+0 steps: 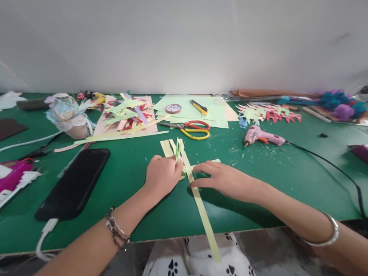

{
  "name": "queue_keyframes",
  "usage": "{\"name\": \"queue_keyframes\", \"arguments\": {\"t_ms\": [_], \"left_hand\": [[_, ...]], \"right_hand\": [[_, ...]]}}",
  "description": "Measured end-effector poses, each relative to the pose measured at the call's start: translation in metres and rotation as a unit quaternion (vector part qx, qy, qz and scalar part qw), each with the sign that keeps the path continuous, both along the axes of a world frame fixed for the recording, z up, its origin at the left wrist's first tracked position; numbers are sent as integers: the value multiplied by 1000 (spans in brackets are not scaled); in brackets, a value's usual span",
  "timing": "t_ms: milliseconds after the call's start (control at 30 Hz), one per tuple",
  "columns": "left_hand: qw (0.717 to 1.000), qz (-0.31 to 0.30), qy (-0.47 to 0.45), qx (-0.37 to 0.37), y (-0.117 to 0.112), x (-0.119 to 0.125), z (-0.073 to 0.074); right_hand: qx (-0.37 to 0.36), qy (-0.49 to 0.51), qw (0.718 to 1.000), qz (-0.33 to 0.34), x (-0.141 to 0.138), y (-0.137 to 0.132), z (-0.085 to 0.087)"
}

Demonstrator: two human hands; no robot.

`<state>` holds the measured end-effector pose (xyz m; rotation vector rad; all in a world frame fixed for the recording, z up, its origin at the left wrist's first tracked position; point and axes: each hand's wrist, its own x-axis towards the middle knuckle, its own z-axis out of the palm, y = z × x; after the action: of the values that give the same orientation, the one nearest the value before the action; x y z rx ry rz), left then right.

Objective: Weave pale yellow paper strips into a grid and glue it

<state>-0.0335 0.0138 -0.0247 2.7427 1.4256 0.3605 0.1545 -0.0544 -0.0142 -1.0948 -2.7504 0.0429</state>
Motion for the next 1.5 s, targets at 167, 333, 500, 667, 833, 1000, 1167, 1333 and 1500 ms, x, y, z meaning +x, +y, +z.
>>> {"name": "queue_keyframes", "arguments": {"t_ms": [167, 333, 500, 667, 833, 1000, 1167, 1333, 1500], "left_hand": [[1000, 6, -3, 9, 1, 0, -1], [1000, 0, 3, 11, 1, 0, -2], [1000, -9, -15, -15, 0, -1, -2], [1000, -6, -12, -12, 0, -1, -1], [999, -18, -42, -20, 0, -1, 0], [999, -16, -34, -29, -1, -2, 0], [999, -10, -26, -39, -5, 0, 3], [1000, -20, 1, -8, -5, 1, 3], [997, -74, 34, -4, -3, -3, 0]], "right_hand": [[100, -71, 992, 39, -9, -3, -3], [157, -73, 980, 96, -15, 1, -8], [158, -41, 980, 111, -15, 2, -13], [183, -7, 977, 107, -14, 0, -16], [176, 29, 980, 89, -11, -1, -20], [184, 42, 979, 70, -11, -1, -24], [187, 13, 980, 63, -14, -4, -19], [188, -15, 980, 67, -14, -7, -16], [182, -2, 980, 76, -14, -7, -16]]}}
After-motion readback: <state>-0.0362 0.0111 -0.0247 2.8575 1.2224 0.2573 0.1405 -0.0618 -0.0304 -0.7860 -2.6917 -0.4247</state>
